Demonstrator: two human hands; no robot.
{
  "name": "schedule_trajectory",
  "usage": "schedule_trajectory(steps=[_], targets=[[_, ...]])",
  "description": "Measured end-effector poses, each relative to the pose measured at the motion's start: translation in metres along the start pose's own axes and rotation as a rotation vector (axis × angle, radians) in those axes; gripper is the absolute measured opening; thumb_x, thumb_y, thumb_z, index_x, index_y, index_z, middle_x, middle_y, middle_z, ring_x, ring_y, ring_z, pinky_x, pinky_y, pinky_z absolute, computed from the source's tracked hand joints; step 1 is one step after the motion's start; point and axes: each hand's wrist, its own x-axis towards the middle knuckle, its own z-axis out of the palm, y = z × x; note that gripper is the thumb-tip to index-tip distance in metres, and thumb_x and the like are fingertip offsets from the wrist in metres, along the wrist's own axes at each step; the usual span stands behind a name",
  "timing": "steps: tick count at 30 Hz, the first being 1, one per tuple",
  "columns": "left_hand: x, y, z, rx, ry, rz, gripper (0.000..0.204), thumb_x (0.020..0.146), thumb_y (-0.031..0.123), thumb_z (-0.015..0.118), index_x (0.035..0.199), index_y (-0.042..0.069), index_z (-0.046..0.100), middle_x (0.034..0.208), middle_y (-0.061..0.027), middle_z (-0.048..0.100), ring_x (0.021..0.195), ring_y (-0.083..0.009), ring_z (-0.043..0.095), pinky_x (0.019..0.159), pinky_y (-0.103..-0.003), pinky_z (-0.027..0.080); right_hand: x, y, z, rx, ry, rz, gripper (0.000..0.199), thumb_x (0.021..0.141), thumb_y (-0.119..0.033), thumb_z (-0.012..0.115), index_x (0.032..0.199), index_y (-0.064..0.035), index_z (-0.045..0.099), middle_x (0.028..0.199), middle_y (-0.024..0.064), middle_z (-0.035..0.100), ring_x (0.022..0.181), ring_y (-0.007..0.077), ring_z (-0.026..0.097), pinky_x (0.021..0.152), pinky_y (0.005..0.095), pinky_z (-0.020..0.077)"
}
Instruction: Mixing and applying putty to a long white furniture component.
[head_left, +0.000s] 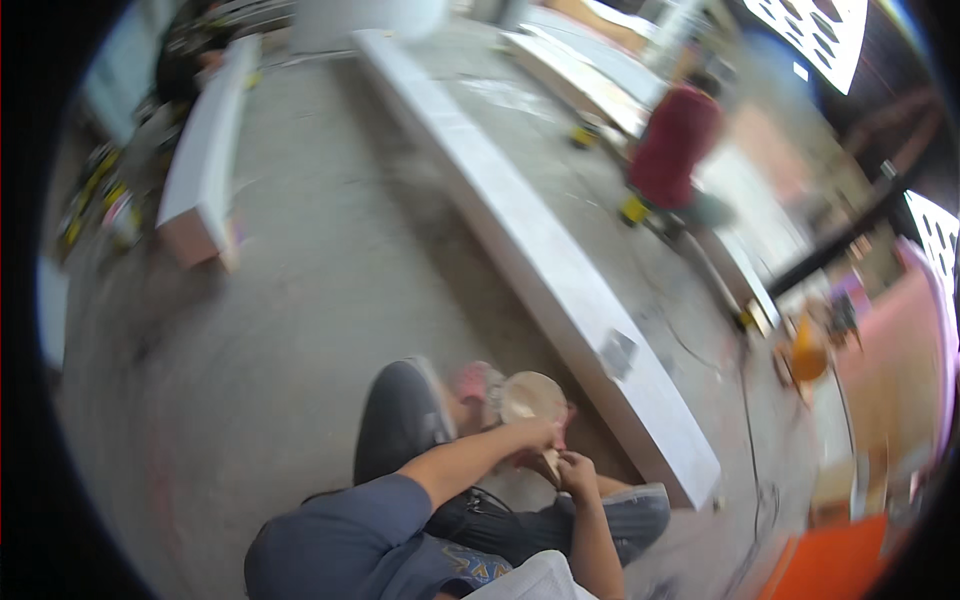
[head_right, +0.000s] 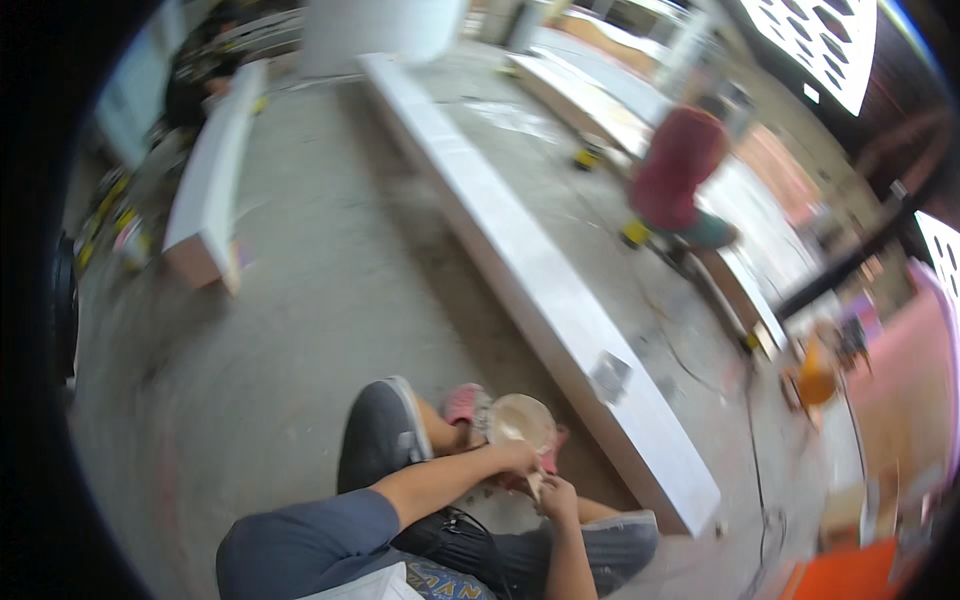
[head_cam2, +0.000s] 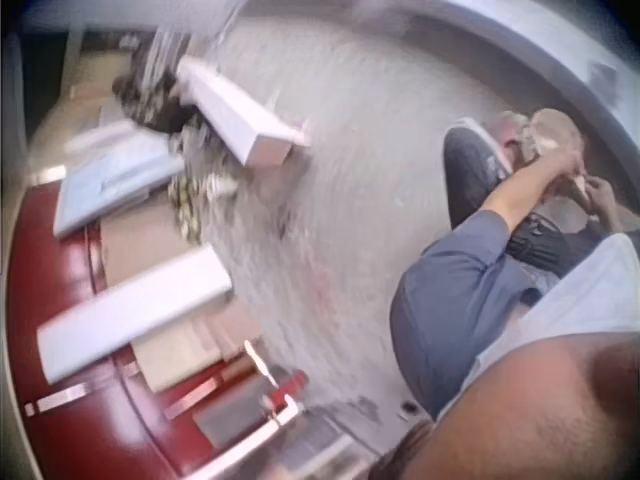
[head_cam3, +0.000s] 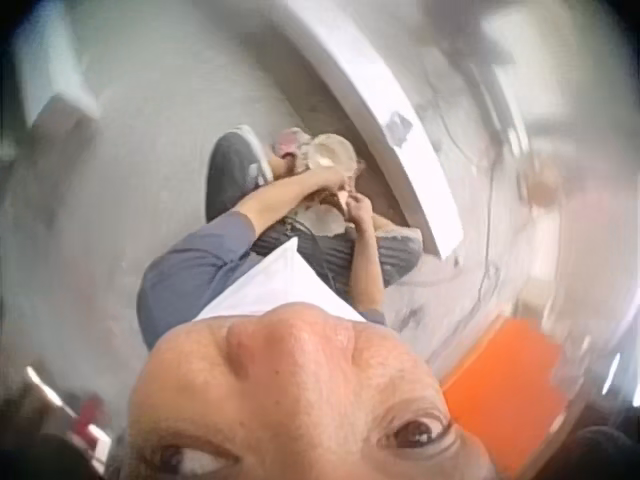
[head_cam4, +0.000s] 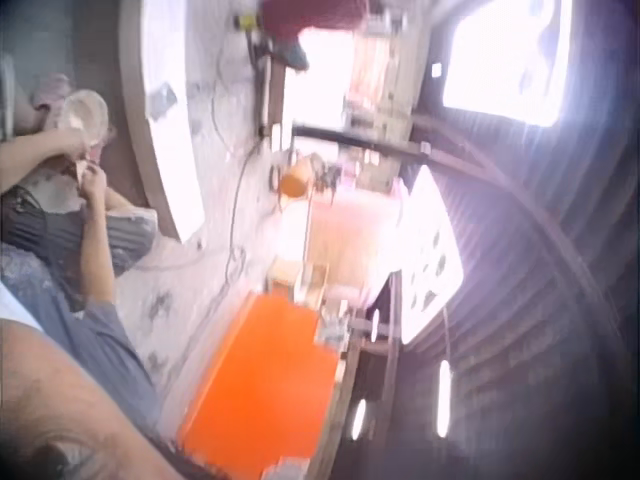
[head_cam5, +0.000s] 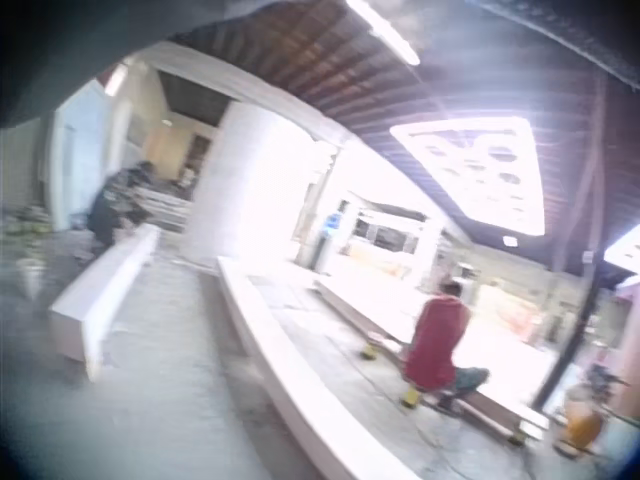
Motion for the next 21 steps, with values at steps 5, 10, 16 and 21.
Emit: schedule_trajectory(steps=[5,10,16,21], targets=[[0.008,-0.037,0.01,-0.215,0.067,0.086,0.028,0.064,0.022,0.066,0.09,0.013,0.068,0.08,-0.013,0.065,0.069,-0.0277,0.062,0.063,-0.037,0.047,0.007,0.003,0.007,-0.227,0.021,-0.108,0.031,0.069,-0.016,0.065,0.091,0.0047,0.062,0.082,0.0158,0.065,0.075,0.0224,0.064,0.069,0.0326,0.0484],[0.004,-0.05,0.029,-0.577,0.245,0.006,0.026,0.06,0.027,0.072,0.079,0.01,0.068,0.082,-0.0109,0.065,0.076,-0.0265,0.061,0.067,-0.034,0.048,0.014,-0.021,0.005,-0.171,-0.284,0.06,0.034,0.066,-0.017,0.069,0.089,0.0066,0.062,0.073,0.0136,0.064,0.062,0.0193,0.062,0.058,0.0312,0.0489],[-0.001,-0.021,0.033,-0.561,0.422,-0.299,0.025,0.062,0.023,0.07,0.08,0.007,0.066,0.081,-0.0121,0.064,0.076,-0.0278,0.061,0.068,-0.034,0.048,0.025,0.013,0.003,-0.29,-0.379,0.057,0.032,0.066,-0.018,0.069,0.088,0.0031,0.059,0.064,0.0109,0.06,0.053,0.0203,0.06,0.047,0.0323,0.0475],[0.012,-0.024,0.06,-0.075,0.477,-0.42,0.034,0.06,0.017,0.067,0.093,0.008,0.064,0.101,-0.0101,0.06,0.087,-0.0307,0.058,0.074,-0.037,0.047,0.021,0.013,-0.028,-0.419,-0.193,0.017,0.025,0.063,-0.012,0.072,0.077,0.0077,0.064,0.06,0.0095,0.062,0.046,0.0143,0.058,0.043,0.0278,0.0456]])
